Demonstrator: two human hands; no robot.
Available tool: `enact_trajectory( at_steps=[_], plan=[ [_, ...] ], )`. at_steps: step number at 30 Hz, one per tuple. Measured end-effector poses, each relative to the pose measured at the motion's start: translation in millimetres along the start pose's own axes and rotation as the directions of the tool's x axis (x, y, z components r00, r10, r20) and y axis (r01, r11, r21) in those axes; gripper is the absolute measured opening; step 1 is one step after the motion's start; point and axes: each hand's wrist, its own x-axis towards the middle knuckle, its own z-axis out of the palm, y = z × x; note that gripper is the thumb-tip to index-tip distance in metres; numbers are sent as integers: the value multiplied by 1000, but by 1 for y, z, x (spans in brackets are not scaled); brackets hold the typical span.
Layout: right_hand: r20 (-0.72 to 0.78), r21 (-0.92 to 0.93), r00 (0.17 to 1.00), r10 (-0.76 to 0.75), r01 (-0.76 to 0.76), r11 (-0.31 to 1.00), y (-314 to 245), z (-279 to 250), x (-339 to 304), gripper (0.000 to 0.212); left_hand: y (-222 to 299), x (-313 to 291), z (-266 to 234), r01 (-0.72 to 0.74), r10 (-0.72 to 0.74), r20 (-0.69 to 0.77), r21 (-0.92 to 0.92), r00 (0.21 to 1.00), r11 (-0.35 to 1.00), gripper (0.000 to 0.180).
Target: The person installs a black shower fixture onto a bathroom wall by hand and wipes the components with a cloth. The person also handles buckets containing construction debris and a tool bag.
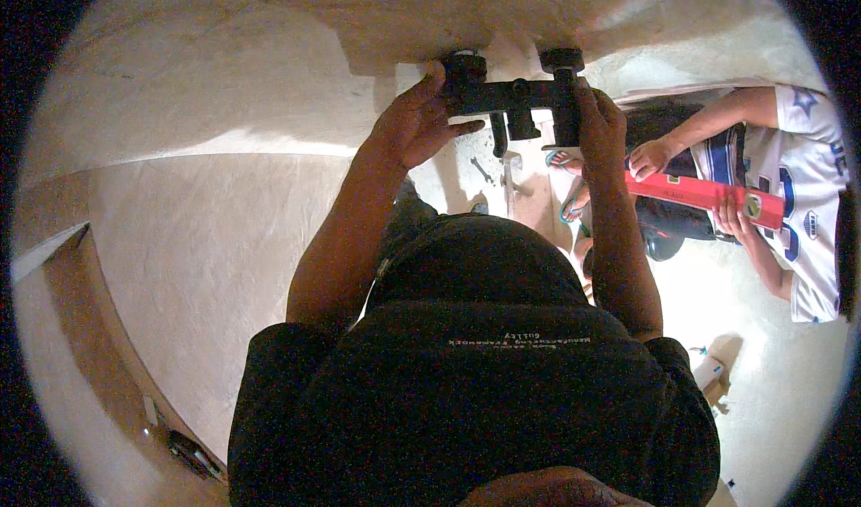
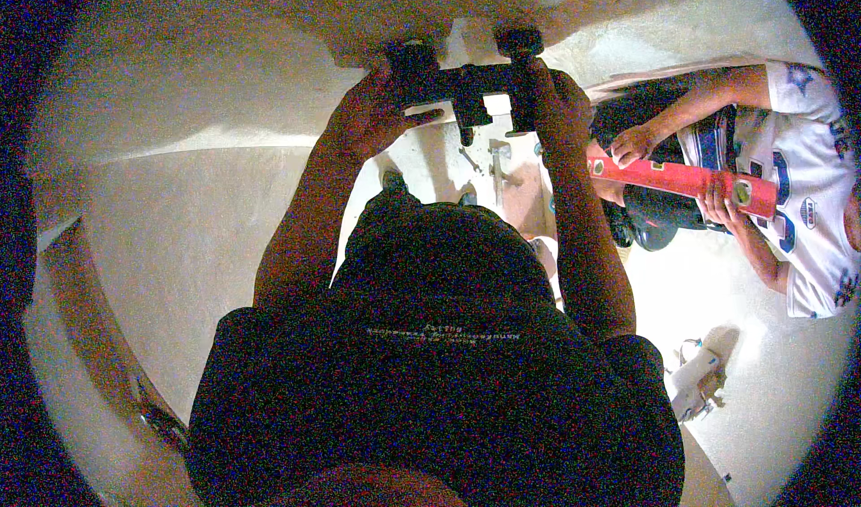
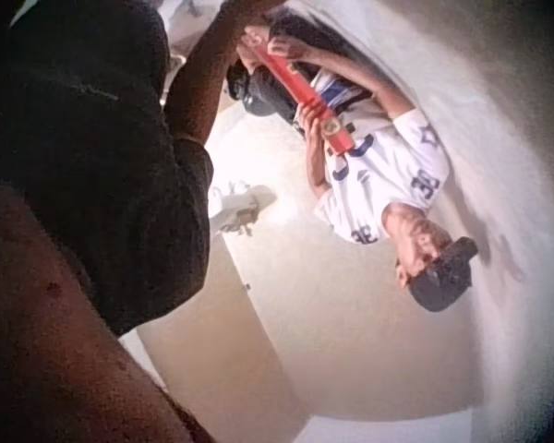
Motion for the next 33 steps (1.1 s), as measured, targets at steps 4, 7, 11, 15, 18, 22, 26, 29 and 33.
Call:
enact_trajectory(
  at_steps=[4, 7, 11, 15, 18, 22, 26, 29, 33],
  plan=[
    [41, 10, 999, 32, -33, 999, -7, 2, -4, 37, 7, 13, -13, 93, -89, 100, -42, 991, 995, 59],
    [6, 87, 997, 74, -74, 993, -13, 8, -7, 35, 7, 20, -22, 153, -138, 161, -83, 977, 985, 59],
    [-40, 85, 991, 130, -126, 988, -19, 12, -12, 34, 2, 17, -16, 149, -132, 113, -163, 985, 975, 57],
    [-176, -129, 973, -146, 125, 984, -9, 11, -11, 29, -4, 10, -6, 78, -77, 15, -138, 997, 987, 56],
    [-141, -450, 795, -590, 479, 754, -31, 18, -22, 20, -1, 7, -17, 55, -56, -52, -5, 997, 998, 57],
    [177, -613, 700, -692, 628, 479, -77, 51, -44, 9, 10, 2, -27, 73, -61, -74, 175, 995, 982, 56],
    [255, -708, 813, -523, 526, 472, -89, 75, -45, 12, 12, 4, -29, 8, -6, -8, 304, 1000, 953, 55],
    [275, -701, 781, -560, 562, 439, -83, 79, -39, 16, 4, 9, -38, -235, 190, 138, 544, 972, 805, 55],
    [275, -747, 836, -474, 497, 442, -93, 81, -42, 16, -3, 6, -41, -172, 126, 145, 370, 981, 913, 53]
  ],
)
